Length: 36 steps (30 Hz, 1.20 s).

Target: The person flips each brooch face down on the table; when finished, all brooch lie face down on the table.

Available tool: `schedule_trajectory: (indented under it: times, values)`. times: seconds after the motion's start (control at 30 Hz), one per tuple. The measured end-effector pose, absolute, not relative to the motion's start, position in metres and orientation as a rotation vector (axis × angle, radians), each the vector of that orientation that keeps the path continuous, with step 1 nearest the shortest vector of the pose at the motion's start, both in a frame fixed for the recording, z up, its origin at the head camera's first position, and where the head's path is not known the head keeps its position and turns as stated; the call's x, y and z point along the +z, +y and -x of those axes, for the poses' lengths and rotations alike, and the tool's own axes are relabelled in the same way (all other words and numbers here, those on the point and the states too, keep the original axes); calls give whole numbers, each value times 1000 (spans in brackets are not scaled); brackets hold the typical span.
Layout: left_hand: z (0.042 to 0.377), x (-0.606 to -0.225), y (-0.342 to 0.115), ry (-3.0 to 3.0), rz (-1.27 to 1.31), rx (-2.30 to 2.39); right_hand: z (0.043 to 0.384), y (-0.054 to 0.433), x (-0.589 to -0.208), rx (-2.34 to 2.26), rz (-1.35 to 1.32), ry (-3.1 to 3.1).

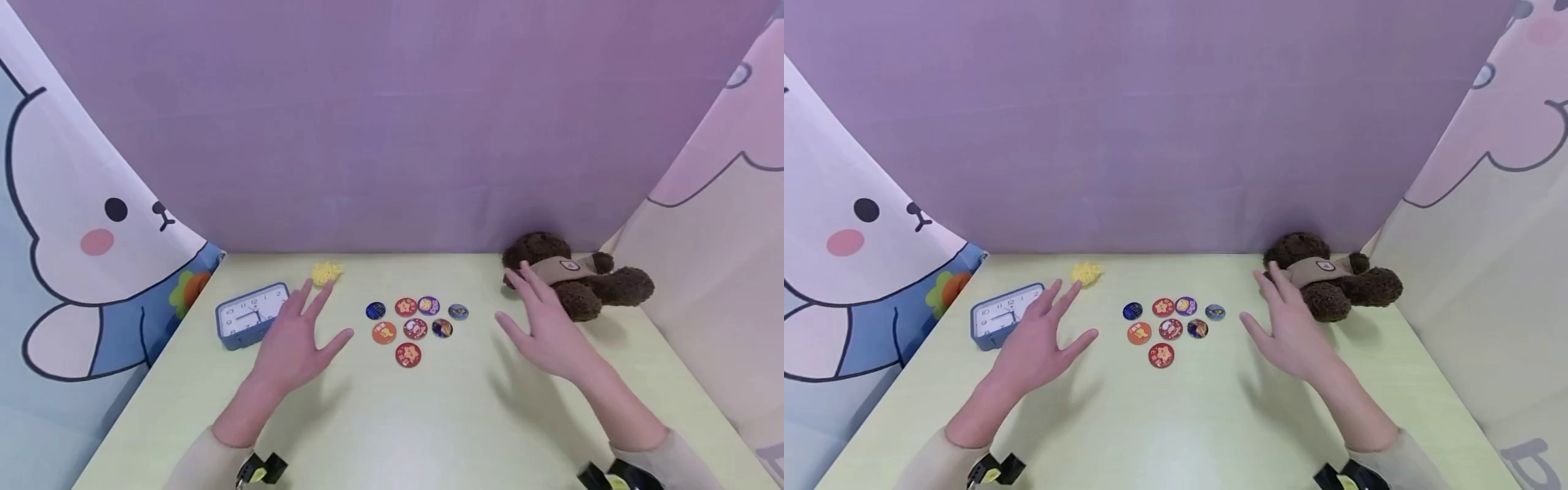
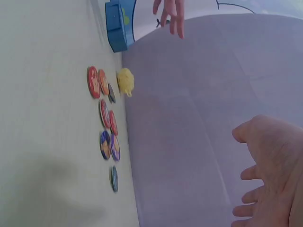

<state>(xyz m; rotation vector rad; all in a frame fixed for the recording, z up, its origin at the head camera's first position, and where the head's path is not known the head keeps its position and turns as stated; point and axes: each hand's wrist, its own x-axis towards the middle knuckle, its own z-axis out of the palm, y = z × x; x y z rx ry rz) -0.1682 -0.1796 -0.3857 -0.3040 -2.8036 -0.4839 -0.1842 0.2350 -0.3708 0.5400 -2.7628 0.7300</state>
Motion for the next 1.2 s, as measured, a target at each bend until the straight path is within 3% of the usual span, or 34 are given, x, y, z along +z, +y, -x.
schedule_trajectory:
  times: [0.4,0.7,1.2]
  values:
    - [227,-408,-153,-2795,537,-944,254,146,-384,913,-853,-2695]
    - [269,-444,-152,-2869,415,-978,294,87,-417,931,-952,-2818]
    - [288,-467,-141,-2943,416,-780,312,46,-448,657,-1091,-2902]
